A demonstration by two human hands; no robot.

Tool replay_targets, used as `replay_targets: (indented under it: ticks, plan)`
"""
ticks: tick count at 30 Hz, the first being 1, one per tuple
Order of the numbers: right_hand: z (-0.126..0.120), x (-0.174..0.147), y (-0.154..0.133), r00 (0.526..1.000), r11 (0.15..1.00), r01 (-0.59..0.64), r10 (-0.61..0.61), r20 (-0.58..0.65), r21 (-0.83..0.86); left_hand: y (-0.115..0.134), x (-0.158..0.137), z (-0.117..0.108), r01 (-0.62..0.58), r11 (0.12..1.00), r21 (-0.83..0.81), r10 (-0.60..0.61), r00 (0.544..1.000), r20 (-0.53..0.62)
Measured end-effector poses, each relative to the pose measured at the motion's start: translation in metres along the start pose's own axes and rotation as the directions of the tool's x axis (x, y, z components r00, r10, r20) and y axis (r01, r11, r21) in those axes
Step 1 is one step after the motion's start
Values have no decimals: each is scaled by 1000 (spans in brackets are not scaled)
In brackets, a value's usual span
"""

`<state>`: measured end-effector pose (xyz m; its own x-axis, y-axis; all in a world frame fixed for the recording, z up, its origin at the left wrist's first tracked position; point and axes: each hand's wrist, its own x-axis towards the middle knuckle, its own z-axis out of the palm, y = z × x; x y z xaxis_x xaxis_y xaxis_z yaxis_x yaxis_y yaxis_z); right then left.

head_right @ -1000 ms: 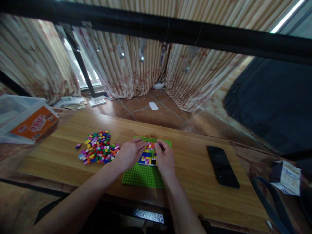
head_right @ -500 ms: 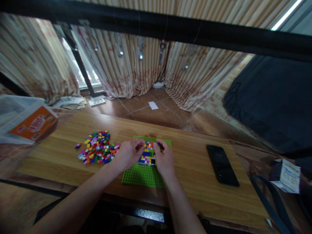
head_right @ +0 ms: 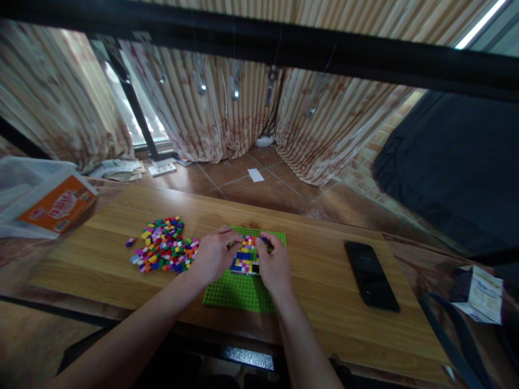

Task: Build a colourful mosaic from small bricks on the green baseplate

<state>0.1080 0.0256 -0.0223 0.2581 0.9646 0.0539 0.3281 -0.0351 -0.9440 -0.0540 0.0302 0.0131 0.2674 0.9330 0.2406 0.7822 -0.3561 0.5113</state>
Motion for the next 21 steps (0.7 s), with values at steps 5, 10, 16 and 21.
replay_targets:
  ticks: [5, 10, 16, 21]
  plan:
    - [-1, 1, 2, 1000, 1000, 9, -9, 4, -22, 1, -1, 0, 22, 997, 73, -21, 1000, -14]
    - [0, 0, 0, 1000, 999, -2, 2, 14, -41, 0, 0, -1, 9, 995, 95, -11, 1000, 14]
    - [9, -4, -7, 1000, 992, -1, -1, -20, -129, 0, -2, 0, -5, 994, 112, 0, 999, 44]
    - [17, -1, -10, 1000, 989, 17, -20, -21, -144, 3, -4, -1, 5, 991, 137, -16, 997, 80]
